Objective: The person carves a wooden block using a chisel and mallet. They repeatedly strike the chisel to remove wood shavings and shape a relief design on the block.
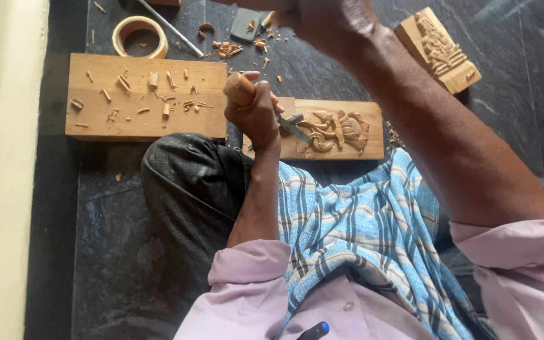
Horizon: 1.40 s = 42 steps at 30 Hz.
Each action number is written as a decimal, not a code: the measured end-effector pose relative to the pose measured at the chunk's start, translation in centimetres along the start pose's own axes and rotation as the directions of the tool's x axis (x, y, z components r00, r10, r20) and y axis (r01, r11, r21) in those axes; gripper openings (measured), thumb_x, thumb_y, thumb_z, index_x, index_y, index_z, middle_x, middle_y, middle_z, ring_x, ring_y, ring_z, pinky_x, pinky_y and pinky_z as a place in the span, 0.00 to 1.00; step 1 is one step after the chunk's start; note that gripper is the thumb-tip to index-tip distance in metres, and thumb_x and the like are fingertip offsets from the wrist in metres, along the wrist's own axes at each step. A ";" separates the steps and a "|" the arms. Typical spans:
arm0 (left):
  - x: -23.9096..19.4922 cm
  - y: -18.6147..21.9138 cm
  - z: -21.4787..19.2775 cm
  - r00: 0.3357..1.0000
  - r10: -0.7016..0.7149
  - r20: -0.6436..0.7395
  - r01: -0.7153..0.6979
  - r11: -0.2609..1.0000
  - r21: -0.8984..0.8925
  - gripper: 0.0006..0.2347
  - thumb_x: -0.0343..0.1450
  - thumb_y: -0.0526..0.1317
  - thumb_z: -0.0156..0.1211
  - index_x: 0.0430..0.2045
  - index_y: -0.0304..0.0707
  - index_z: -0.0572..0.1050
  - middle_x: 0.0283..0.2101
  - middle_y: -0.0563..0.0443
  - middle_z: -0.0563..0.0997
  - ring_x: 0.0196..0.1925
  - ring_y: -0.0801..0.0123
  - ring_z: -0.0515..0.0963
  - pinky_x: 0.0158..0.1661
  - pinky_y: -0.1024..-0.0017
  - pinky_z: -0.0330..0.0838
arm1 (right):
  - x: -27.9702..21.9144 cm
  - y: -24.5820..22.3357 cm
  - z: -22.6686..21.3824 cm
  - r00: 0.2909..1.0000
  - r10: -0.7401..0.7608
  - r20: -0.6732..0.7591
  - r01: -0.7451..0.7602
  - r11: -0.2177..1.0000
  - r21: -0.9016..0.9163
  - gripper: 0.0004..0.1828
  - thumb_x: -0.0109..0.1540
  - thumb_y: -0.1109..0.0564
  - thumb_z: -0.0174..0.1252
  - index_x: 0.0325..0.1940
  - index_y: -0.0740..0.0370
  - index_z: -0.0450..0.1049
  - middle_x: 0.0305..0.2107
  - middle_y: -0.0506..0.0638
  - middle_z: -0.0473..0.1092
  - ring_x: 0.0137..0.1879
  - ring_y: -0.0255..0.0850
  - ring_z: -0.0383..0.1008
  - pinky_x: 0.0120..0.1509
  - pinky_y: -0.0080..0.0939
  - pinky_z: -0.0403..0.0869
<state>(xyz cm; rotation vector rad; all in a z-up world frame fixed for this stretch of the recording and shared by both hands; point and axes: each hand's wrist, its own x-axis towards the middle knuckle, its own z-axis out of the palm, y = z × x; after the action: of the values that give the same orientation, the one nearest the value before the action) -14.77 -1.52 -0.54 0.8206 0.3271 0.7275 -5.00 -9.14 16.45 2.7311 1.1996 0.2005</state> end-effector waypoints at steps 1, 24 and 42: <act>-0.2 0.1 0.0 1.000 0.004 0.007 -0.004 1.000 0.010 0.08 0.67 0.23 0.54 0.38 0.30 0.74 0.19 0.51 0.76 0.16 0.75 0.75 0.18 0.78 0.72 | -0.6 -0.4 -0.2 1.000 -0.025 -0.019 0.024 0.999 -0.031 0.15 0.69 0.50 0.66 0.50 0.62 0.75 0.30 0.54 0.75 0.30 0.41 0.77 0.31 0.43 0.79; 2.2 6.1 2.4 0.991 0.135 -0.014 -0.136 0.978 -0.161 0.06 0.69 0.26 0.58 0.37 0.32 0.76 0.17 0.53 0.75 0.16 0.77 0.75 0.16 0.77 0.76 | -24.6 2.4 10.9 0.452 0.869 0.201 -0.779 0.274 0.564 0.34 0.52 0.45 0.78 0.51 0.68 0.71 0.34 0.57 0.77 0.31 0.43 0.79 0.37 0.46 0.80; 2.7 3.8 1.9 0.999 -0.045 0.031 0.047 0.996 -0.072 0.02 0.72 0.32 0.63 0.31 0.34 0.77 0.15 0.54 0.72 0.11 0.79 0.69 0.12 0.79 0.65 | -22.5 1.5 13.4 0.431 0.833 0.348 -0.734 0.098 0.672 0.30 0.53 0.54 0.76 0.54 0.67 0.71 0.33 0.54 0.78 0.29 0.37 0.79 0.33 0.37 0.80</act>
<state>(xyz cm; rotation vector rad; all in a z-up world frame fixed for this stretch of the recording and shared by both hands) -13.62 1.11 3.62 0.7521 0.2904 0.6802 -16.56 -27.90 2.21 3.8619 -0.6573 -0.0864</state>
